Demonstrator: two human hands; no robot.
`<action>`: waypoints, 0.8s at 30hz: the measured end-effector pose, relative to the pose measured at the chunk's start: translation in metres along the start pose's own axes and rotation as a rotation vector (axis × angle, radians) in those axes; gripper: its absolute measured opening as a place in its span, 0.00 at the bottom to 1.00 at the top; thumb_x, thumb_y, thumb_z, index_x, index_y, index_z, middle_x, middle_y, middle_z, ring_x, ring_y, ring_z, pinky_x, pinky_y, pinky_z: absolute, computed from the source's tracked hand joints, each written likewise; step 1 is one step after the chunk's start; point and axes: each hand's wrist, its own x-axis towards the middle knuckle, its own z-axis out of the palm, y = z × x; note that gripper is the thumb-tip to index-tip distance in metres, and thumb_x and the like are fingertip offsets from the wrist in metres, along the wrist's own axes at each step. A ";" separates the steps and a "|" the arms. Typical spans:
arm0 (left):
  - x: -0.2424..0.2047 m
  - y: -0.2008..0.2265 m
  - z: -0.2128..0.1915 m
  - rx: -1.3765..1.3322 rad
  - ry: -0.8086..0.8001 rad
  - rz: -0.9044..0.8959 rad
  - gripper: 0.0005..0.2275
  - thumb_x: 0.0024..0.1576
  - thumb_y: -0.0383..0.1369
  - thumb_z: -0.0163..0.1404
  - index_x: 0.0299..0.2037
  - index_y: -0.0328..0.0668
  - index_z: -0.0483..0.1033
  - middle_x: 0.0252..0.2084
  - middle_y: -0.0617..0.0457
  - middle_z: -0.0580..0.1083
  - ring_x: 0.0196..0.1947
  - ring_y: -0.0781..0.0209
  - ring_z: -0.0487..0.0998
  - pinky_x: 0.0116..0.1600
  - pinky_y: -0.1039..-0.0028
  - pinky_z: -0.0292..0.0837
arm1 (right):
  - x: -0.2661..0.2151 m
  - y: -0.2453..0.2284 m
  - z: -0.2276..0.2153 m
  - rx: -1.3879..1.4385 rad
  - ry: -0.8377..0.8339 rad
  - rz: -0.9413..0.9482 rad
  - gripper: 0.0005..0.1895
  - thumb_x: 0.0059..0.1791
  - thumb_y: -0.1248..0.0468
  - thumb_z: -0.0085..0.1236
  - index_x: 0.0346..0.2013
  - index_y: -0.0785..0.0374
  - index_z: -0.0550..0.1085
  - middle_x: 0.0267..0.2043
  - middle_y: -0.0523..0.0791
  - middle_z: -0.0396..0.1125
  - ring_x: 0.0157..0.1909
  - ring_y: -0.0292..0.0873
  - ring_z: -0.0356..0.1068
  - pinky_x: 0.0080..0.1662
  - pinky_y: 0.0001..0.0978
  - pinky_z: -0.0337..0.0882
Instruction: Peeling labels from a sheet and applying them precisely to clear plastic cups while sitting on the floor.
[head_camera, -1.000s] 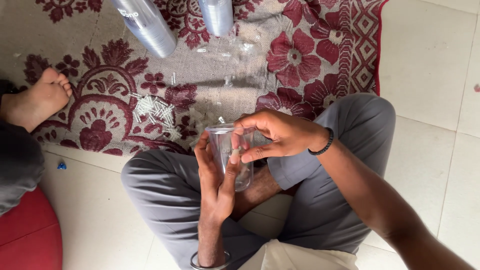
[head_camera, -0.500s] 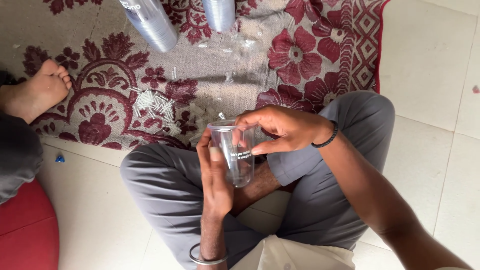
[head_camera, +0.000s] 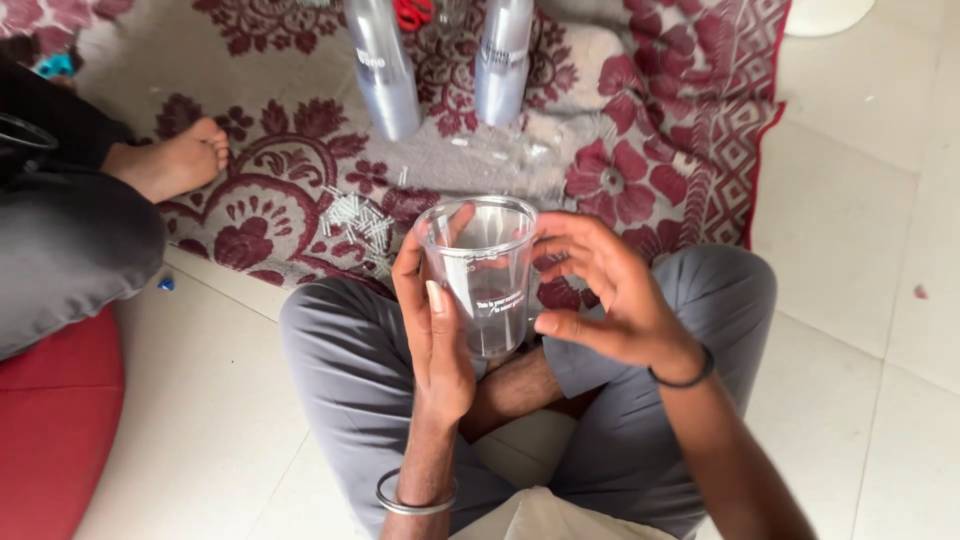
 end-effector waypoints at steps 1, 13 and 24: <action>-0.001 0.006 0.002 -0.006 -0.007 0.015 0.26 0.75 0.46 0.35 0.77 0.39 0.47 0.75 0.37 0.60 0.75 0.51 0.63 0.79 0.59 0.57 | -0.004 -0.013 0.007 -0.011 0.001 -0.013 0.42 0.46 0.64 0.72 0.70 0.68 0.60 0.68 0.49 0.61 0.68 0.45 0.65 0.63 0.38 0.69; -0.034 0.081 0.036 -0.049 -0.016 0.124 0.28 0.73 0.41 0.41 0.79 0.41 0.44 0.76 0.38 0.59 0.69 0.52 0.68 0.73 0.61 0.66 | -0.067 -0.126 0.073 -0.438 0.389 -0.281 0.10 0.51 0.76 0.65 0.47 0.68 0.77 0.52 0.49 0.72 0.51 0.39 0.75 0.52 0.27 0.76; -0.075 0.121 0.063 -0.126 0.020 0.029 0.35 0.71 0.39 0.48 0.81 0.37 0.38 0.77 0.38 0.57 0.74 0.52 0.62 0.78 0.59 0.62 | -0.078 -0.170 0.112 -0.732 0.635 -0.317 0.12 0.46 0.75 0.70 0.43 0.70 0.79 0.44 0.50 0.74 0.43 0.40 0.78 0.43 0.24 0.80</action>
